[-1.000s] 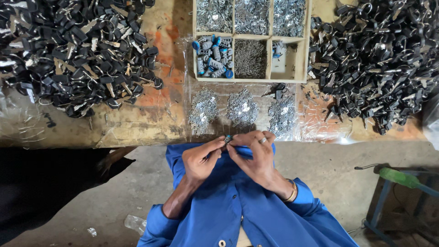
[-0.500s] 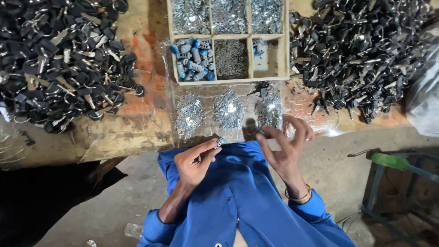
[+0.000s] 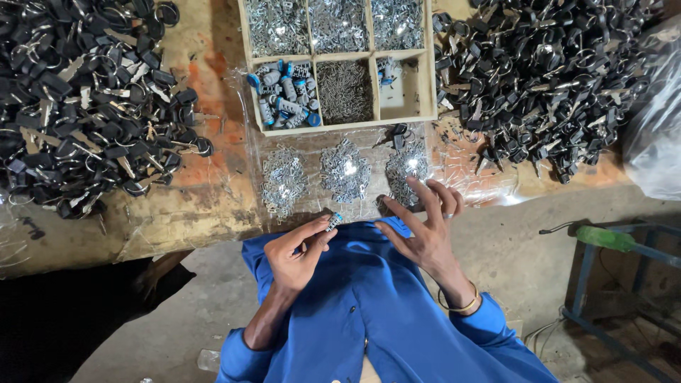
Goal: The person sits at a workbench covered with piles of key blanks and assembles keys one at a time, picking a key blank, inserting small metal components into it by hand, and placing the finished key into a compartmented box. At one point they pour small metal parts from a bottle into the box compartments.
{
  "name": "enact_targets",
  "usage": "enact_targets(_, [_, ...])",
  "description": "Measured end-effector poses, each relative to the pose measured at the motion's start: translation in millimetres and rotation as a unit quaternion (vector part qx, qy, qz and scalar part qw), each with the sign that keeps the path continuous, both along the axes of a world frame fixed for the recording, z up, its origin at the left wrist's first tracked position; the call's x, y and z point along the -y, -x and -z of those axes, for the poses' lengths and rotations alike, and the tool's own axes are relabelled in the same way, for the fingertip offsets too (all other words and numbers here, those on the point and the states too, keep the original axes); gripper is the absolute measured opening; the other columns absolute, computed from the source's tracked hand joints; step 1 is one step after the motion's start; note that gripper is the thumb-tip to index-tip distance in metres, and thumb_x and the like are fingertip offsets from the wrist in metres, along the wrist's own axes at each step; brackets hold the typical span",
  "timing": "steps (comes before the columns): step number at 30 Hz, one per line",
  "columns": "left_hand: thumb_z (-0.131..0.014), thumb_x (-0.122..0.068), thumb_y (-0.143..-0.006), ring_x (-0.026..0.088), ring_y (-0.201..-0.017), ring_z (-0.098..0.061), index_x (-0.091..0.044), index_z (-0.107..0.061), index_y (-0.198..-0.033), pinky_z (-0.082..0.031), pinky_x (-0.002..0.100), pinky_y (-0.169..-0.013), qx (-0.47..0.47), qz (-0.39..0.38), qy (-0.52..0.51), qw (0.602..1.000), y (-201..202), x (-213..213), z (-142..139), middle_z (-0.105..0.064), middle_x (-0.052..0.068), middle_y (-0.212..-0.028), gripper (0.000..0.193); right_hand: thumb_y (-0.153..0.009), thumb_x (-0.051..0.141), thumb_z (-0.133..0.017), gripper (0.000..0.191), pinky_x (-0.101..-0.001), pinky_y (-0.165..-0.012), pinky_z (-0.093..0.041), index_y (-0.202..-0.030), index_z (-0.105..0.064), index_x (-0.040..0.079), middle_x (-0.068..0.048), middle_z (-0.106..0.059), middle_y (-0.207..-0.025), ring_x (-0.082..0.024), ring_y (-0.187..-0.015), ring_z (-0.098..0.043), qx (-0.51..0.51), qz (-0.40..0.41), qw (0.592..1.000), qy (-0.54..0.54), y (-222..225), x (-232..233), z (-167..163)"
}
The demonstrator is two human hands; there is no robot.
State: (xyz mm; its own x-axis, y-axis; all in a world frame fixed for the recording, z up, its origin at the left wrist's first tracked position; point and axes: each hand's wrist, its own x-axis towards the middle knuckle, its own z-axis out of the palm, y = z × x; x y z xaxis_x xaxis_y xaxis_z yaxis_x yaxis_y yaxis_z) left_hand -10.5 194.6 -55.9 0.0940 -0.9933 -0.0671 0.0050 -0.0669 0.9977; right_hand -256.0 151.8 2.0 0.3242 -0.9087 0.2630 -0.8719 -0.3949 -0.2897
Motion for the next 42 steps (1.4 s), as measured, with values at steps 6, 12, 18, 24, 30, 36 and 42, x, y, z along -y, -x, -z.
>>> enact_targets(6, [-0.083,0.007,-0.083,0.011,-0.069,-0.074,0.002,-0.075,-0.110,-0.056,0.020,-0.055,0.005,-0.001,-0.007,1.000,0.6,0.3,-2.1,-0.079,0.013,-0.109,0.029,-0.083,0.035,-0.090,0.040,-0.0531,-0.112,-0.029,-0.119,-0.075,0.024,-0.011,-0.049,-0.148,-0.037,-0.133,-0.042,0.051,-0.005,0.999,-0.006,0.4,-1.5,3.0])
enact_targets(12, [-0.083,0.007,-0.083,0.011,-0.071,-0.075,0.002,-0.074,-0.112,-0.054,0.019,-0.054,0.021,0.004,0.015,1.000,-0.4,2.9,-2.9,-0.079,0.013,-0.109,0.030,-0.080,0.012,-0.087,0.028,-0.0512,-0.111,-0.029,-0.104,-0.076,0.021,0.001,-0.069,-0.117,-0.023,-0.114,-0.062,0.110,-0.094,0.988,0.050,5.3,-2.7,7.9])
enact_targets(18, [-0.081,0.009,-0.084,0.011,-0.070,-0.075,0.004,-0.075,-0.111,-0.055,0.020,-0.056,0.014,0.003,-0.002,1.000,2.3,2.3,-0.6,-0.079,0.014,-0.108,0.029,-0.084,0.001,-0.082,0.023,-0.0399,-0.103,-0.039,-0.105,-0.075,0.010,-0.001,-0.074,-0.103,-0.016,-0.092,-0.069,0.204,-0.083,0.975,-0.025,-17.0,-2.1,9.5])
enact_targets(24, [-0.080,0.008,-0.085,0.012,-0.076,-0.076,0.003,-0.074,-0.112,-0.060,0.023,-0.064,0.021,0.007,0.023,0.999,1.5,4.7,1.0,-0.079,0.014,-0.110,0.027,-0.080,0.004,-0.082,0.025,-0.0383,-0.093,-0.037,-0.102,-0.074,0.011,-0.004,-0.073,-0.097,-0.018,-0.088,-0.068,0.243,-0.128,0.960,-0.047,-46.2,5.4,4.2])
enact_targets(30, [-0.080,0.004,-0.087,0.021,-0.099,-0.079,0.001,-0.074,-0.111,-0.063,0.030,-0.081,0.122,0.011,0.099,0.988,0.1,6.7,-4.7,-0.077,0.014,-0.113,0.026,-0.085,0.008,-0.084,0.027,-0.0355,-0.089,-0.037,-0.106,-0.068,0.005,0.002,-0.074,-0.092,-0.011,-0.074,-0.063,0.318,-0.049,0.937,-0.138,-62.2,5.5,1.3])
enact_targets(36, [-0.079,0.004,-0.086,0.024,-0.098,-0.080,-0.001,-0.076,-0.111,-0.064,0.031,-0.079,0.192,0.041,0.152,0.969,-0.8,10.2,-7.3,-0.078,0.014,-0.113,0.025,-0.083,0.011,-0.087,0.023,-0.0362,-0.090,-0.038,-0.098,-0.070,0.012,0.002,-0.074,-0.091,-0.012,-0.070,-0.058,0.242,-0.059,0.957,-0.151,-55.9,1.7,-3.1])
enact_targets(42, [-0.083,-0.002,-0.087,0.024,-0.098,-0.079,0.000,-0.074,-0.107,-0.064,0.031,-0.081,0.159,0.041,0.147,0.975,3.6,14.3,-12.9,-0.078,0.013,-0.110,0.023,-0.076,0.023,-0.092,0.036,-0.0340,-0.085,-0.040,-0.109,-0.079,0.018,-0.003,-0.059,-0.093,-0.019,-0.087,-0.057,0.232,-0.083,0.960,-0.134,-31.9,10.8,-8.9])
